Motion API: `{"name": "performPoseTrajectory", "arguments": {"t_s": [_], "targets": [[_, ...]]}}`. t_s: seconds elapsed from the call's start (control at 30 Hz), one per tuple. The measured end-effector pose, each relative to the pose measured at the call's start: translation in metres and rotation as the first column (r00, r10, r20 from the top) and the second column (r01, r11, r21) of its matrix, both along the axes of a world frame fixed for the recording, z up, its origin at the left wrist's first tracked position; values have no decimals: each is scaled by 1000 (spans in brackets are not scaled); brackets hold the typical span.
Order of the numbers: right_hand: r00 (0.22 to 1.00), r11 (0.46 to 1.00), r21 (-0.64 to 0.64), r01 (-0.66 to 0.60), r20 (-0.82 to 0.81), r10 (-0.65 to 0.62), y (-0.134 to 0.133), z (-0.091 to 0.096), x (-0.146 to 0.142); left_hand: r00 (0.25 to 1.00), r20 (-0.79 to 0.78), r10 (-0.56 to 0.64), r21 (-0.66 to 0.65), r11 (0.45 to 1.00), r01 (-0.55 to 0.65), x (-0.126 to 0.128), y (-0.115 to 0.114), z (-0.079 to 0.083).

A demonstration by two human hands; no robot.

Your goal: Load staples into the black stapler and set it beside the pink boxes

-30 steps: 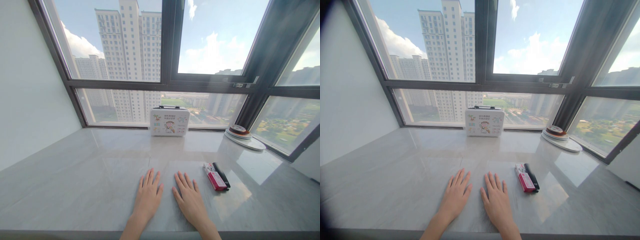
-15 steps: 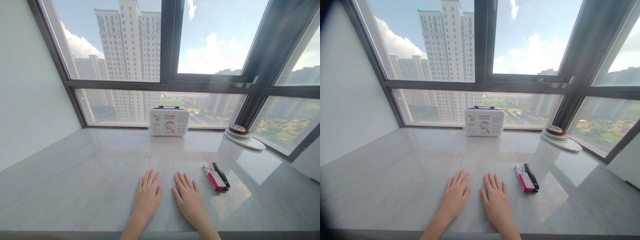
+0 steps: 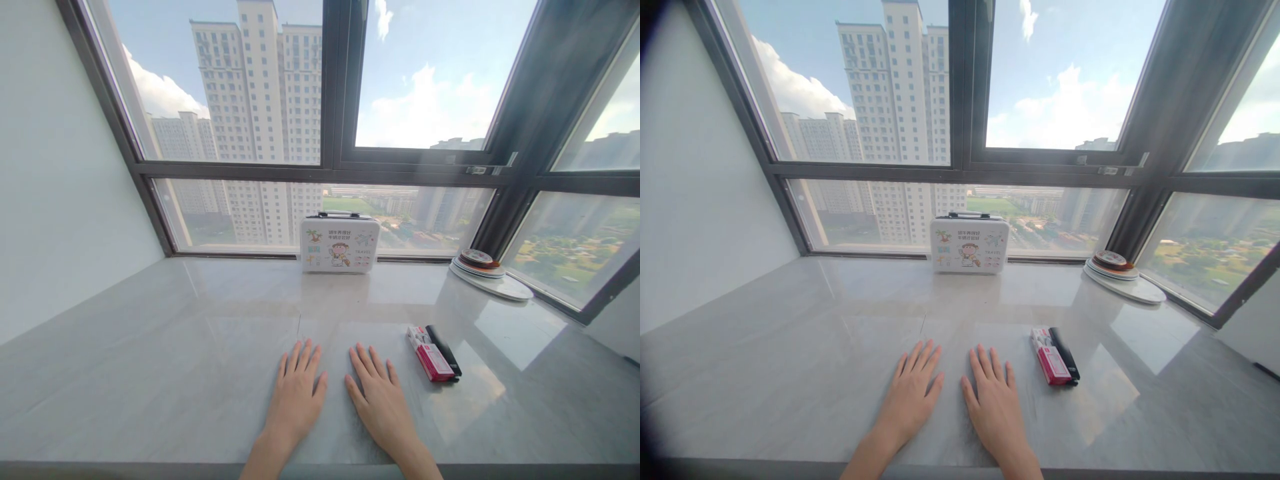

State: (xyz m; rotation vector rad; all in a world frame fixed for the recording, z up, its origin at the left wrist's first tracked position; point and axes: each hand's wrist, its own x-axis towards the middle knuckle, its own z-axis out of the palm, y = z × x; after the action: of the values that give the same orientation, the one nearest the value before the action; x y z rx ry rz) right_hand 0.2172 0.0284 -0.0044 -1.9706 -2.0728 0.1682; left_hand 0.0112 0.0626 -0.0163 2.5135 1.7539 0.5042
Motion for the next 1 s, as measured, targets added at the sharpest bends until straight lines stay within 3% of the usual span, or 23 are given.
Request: {"name": "performPoseTrajectory", "arguments": {"t_s": [1.0], "targets": [[1000,1000,-8,-1,3,1,-2,1,0,999,-37,-30,-12,999,29,-2,-2,0]]}}
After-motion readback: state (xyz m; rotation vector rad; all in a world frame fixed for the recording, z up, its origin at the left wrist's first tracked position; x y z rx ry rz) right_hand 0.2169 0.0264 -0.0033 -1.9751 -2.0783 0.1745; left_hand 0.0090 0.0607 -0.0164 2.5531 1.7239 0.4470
